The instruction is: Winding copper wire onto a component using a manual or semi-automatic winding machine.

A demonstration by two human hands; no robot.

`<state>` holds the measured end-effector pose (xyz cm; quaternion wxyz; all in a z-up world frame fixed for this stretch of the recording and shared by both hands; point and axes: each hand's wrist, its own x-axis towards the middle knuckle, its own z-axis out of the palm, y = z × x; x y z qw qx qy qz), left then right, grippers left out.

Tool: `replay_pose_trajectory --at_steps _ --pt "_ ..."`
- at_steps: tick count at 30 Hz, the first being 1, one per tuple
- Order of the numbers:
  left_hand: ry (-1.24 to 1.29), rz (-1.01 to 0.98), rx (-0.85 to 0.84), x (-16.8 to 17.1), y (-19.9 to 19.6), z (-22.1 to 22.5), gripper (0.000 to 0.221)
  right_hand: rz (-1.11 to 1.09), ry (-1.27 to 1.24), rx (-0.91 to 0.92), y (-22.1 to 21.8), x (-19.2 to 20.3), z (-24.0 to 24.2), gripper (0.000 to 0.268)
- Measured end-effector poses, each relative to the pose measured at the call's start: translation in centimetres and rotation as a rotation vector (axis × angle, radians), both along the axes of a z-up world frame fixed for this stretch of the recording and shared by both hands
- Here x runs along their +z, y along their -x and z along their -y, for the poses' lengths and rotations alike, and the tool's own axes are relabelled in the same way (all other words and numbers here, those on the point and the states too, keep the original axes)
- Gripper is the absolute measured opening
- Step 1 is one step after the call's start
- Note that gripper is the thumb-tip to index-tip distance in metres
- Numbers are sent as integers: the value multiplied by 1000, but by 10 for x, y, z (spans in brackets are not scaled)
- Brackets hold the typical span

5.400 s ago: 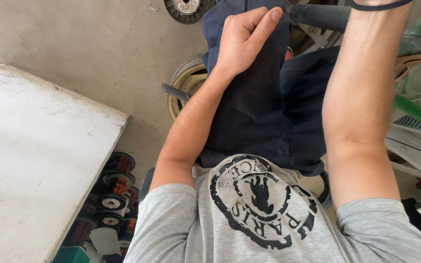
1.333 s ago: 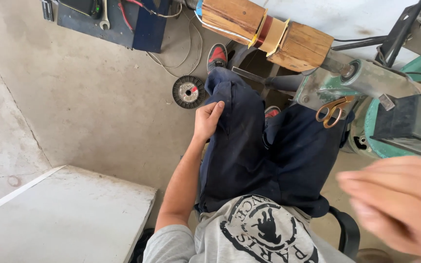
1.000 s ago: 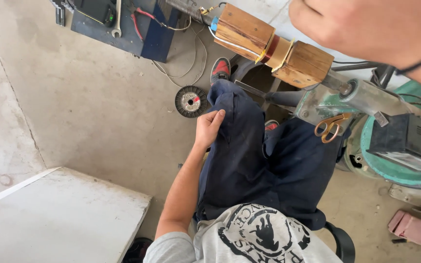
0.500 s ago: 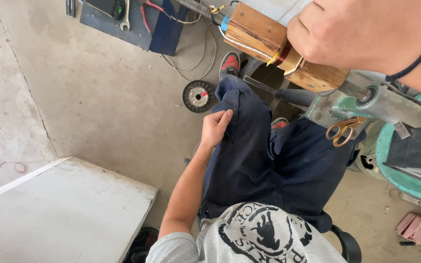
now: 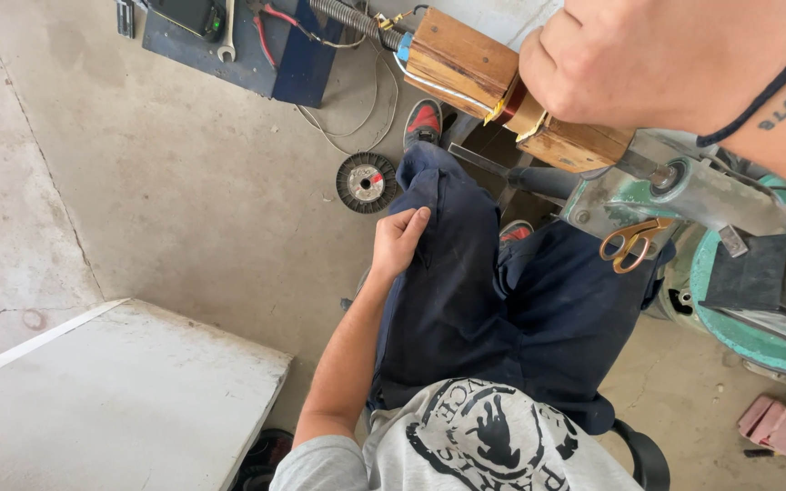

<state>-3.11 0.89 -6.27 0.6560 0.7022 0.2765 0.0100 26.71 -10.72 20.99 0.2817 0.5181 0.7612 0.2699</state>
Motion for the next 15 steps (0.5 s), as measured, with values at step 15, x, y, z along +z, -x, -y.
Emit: replay_pose_trajectory --at_steps 15 --pt "18 25 4 5 0 2 53 63 -114 116 13 13 0 23"
